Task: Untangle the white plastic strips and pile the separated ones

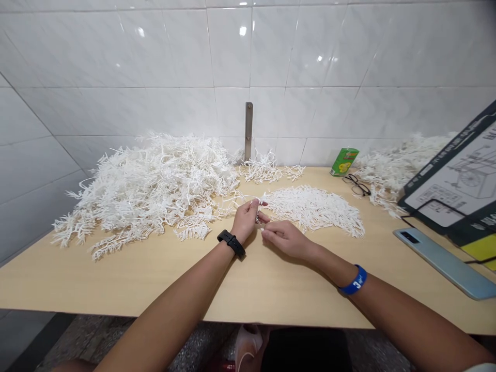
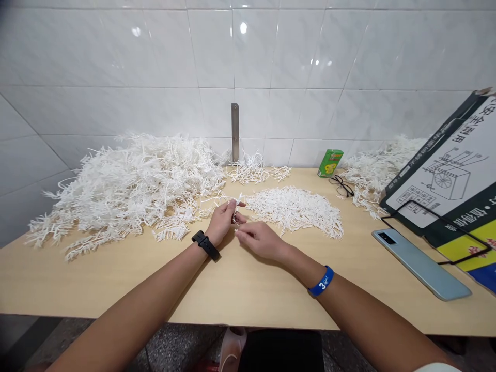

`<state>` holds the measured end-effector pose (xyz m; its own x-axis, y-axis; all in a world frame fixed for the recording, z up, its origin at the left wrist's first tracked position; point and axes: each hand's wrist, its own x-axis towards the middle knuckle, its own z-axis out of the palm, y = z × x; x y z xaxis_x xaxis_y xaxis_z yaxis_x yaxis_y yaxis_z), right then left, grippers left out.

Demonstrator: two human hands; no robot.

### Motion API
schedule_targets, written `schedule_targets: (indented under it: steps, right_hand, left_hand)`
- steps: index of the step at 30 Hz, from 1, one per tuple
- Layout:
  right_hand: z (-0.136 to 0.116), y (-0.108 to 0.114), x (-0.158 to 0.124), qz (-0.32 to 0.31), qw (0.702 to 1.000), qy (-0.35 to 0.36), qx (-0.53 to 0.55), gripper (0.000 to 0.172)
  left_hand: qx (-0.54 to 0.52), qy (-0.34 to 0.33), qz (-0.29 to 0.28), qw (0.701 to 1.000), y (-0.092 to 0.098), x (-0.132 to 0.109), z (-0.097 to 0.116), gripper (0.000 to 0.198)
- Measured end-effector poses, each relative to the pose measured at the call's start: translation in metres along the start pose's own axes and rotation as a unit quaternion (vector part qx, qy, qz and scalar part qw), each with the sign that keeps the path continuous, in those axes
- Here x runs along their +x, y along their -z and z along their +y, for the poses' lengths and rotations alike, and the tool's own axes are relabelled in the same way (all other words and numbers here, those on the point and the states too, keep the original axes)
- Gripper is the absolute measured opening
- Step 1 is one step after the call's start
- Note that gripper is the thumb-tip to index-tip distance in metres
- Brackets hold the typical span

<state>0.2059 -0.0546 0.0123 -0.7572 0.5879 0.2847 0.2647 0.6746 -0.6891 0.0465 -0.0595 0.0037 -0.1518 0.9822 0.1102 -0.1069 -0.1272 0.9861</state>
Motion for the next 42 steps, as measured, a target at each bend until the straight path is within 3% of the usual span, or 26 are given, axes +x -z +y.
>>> schedule_targets:
  steps: [3,6,12,20,27,29,32,35,37,39,42]
  right_hand:
    - [0.012,0.011,0.004,0.111,0.986,-0.030,-0.119,0.032]
    - [0.019,0.020,0.008,0.170,0.969,-0.032,-0.173,0.029]
    - [0.012,0.016,0.007,0.161,0.984,-0.077,0.018,0.037]
    - [0.012,0.002,0.006,0.003,1.000,0.015,0.012,0.037]
    - [-0.008,-0.009,-0.004,-0.136,0.987,0.084,0.034,0.035]
    - [-0.012,-0.008,-0.006,-0.091,0.991,0.102,-0.012,0.033]
    - [-0.004,0.003,-0.003,0.066,0.989,0.063,-0.115,0.030]
    - [0.016,0.024,0.003,0.226,0.954,0.013,-0.198,0.023]
    - [0.028,0.035,0.006,0.312,0.924,-0.015,-0.221,0.030]
    - [0.036,0.038,0.008,0.365,0.911,-0.038,-0.190,0.042]
    - [0.034,0.028,0.008,0.364,0.926,-0.054,-0.088,0.045]
  left_hand:
    - [-0.052,0.001,-0.019,0.998,-0.002,-0.001,0.003,0.051]
    - [-0.037,-0.022,-0.026,0.999,-0.002,-0.003,0.005,0.049]
    - [0.017,-0.041,-0.046,0.998,-0.001,-0.006,0.006,0.046]
    - [-0.007,-0.027,-0.099,0.995,-0.006,-0.008,0.002,0.050]
    - [0.035,-0.040,0.038,0.998,-0.002,-0.002,0.002,0.044]
    - [0.047,-0.041,0.043,0.997,0.000,-0.002,0.004,0.043]
    - [0.037,-0.044,0.049,0.997,0.000,-0.004,0.007,0.042]
    - [0.015,-0.041,0.052,0.998,-0.002,-0.004,0.009,0.042]
    - [0.009,-0.043,0.059,0.997,-0.002,-0.003,0.009,0.043]
    - [0.010,-0.046,0.065,0.997,-0.001,-0.002,0.008,0.044]
    - [0.027,-0.057,0.062,0.996,0.000,-0.002,0.007,0.045]
